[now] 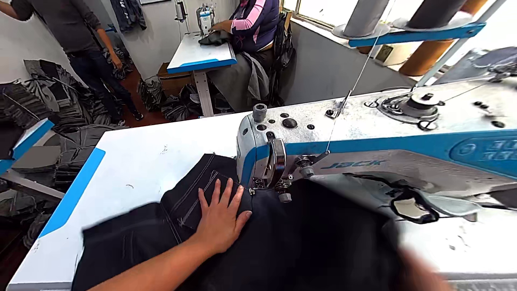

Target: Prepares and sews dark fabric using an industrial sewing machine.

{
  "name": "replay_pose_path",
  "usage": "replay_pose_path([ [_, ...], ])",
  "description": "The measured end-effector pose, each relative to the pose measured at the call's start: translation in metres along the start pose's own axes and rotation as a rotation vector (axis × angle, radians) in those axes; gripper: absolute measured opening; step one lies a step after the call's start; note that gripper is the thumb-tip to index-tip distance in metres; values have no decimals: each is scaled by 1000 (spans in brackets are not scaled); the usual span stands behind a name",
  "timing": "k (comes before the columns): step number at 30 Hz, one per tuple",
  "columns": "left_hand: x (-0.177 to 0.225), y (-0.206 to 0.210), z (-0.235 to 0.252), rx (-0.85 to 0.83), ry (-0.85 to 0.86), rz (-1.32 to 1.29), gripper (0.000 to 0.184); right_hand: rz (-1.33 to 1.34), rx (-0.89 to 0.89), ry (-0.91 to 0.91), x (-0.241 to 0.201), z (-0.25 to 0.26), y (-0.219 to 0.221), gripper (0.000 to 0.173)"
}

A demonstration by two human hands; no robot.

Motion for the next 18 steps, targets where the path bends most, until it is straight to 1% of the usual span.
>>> replay_pose_path([
  [1, 8, 6, -8, -52, -53, -8, 69, -196, 114, -104, -39, 27, -20, 34],
  [2, 16, 9, -13, -124, -81, -18, 69, -548, 182, -238, -73, 48, -30, 30],
  [3, 23, 11, -18, -188, -90, -24, 69, -937, 158, -381, -93, 62, -23, 24],
  [4, 28, 12, -22, -242, -79, -20, 68, -1307, 76, -471, -96, 69, -5, 22],
  [5, 30, 13, -25, -276, -49, -14, 67, -1590, 2, -469, -86, 72, 9, 24],
  [6, 31, 14, -29, -278, 7, -4, 68, -1760, -32, -426, -78, 68, 16, 26],
  [7, 31, 13, -32, -234, 84, 5, 68, -1836, -41, -386, -79, 61, 21, 29],
  [8, 30, 11, -35, -164, 169, 13, 69, -1851, -45, -389, -89, 49, 30, 36],
  [9, 28, 11, -39, -114, 250, 16, 69, -1834, -62, -442, -102, 35, 43, 40],
  [10, 26, 13, -42, -108, 309, 22, 69, -1802, -99, -558, -111, 19, 63, 39],
  [11, 24, 14, -43, -125, 350, 25, 70, -1735, -169, -695, -115, 4, 87, 32],
  [12, 23, 14, -44, -137, 377, 19, 70, -1632, -301, -809, -109, -7, 112, 25],
  [13, 22, 13, -43, -138, 396, 5, 71, -1508, -463, -899, -92, -10, 134, 23],
  [14, 22, 11, -44, -114, 415, -6, 72, -1392, -609, -966, -68, -4, 151, 25],
  [15, 22, 9, -45, -67, 435, -14, 73, -1331, -692, -1027, -40, 5, 161, 28],
  [16, 22, 7, -47, -37, 445, -29, 75, -1327, -721, -1074, -14, 15, 164, 30],
  [18, 20, 5, -49, -26, 452, -45, 76, -1334, -741, -1064, 21, 28, 158, 34],
])
Point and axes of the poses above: each hand's wrist, its own z-axis towards the middle knuckle, its own y-axis out of the palm, x = y × z, the point moved 10 cm from there along z, towards the middle knuckle, and after that the axes turned 10 degrees about -x, right-handed, at the moved point
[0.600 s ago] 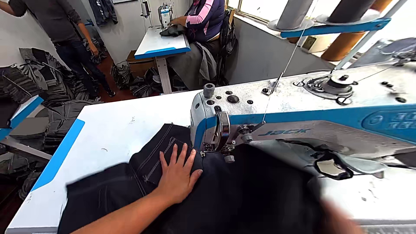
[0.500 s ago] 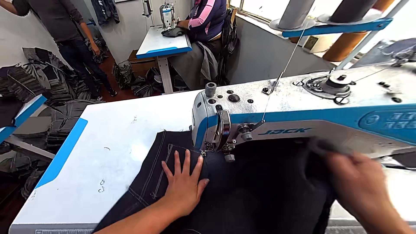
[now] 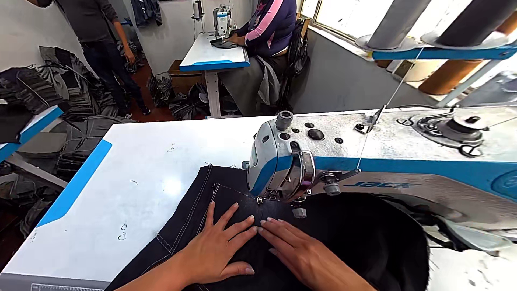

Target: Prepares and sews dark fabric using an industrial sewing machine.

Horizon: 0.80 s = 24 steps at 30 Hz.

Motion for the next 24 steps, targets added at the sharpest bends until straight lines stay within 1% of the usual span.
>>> replay_pose_path([
  [1, 0, 0, 0, -3, 2, 1, 76, 28, -3, 20, 4, -5, 6, 34],
  [4, 0, 1, 0, 18, 15, 24, 74, 67, 10, 63, 7, -14, 6, 34],
  [10, 2, -2, -2, 96, 37, 37, 69, 76, 6, 122, 9, -13, 4, 36],
  [17, 2, 0, -2, 87, 24, 50, 68, 42, -8, 106, 10, -12, 4, 37],
  [24, -4, -3, 2, 103, 24, 46, 67, 28, 42, 104, 17, -9, 4, 38],
])
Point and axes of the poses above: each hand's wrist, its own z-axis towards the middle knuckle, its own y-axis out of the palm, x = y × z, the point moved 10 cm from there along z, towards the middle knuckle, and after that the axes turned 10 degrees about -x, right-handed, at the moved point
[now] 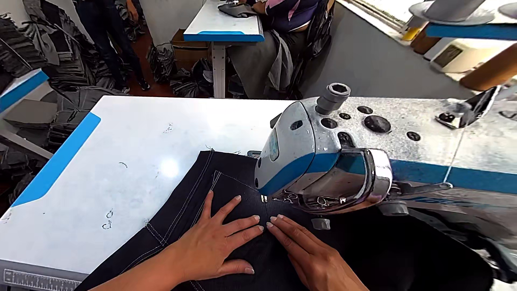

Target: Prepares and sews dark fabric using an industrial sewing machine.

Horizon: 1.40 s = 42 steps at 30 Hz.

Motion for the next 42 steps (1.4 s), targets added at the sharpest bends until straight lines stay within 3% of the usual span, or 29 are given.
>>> replay_pose_path([
  [15, -40, -13, 29, -32, -6, 49, 65, -9, 74, 8, 32, 25, -3, 36],
  [36, -43, -15, 32, -21, 5, 74, 66, -17, 78, 29, 38, 29, -3, 35],
  [39, -44, -20, 36, -119, 28, 63, 66, -121, 70, 56, 22, 19, -26, 30],
  [42, -48, -35, 50, -251, 141, 34, 58, -140, 85, 328, -2, -31, -87, 24],
])
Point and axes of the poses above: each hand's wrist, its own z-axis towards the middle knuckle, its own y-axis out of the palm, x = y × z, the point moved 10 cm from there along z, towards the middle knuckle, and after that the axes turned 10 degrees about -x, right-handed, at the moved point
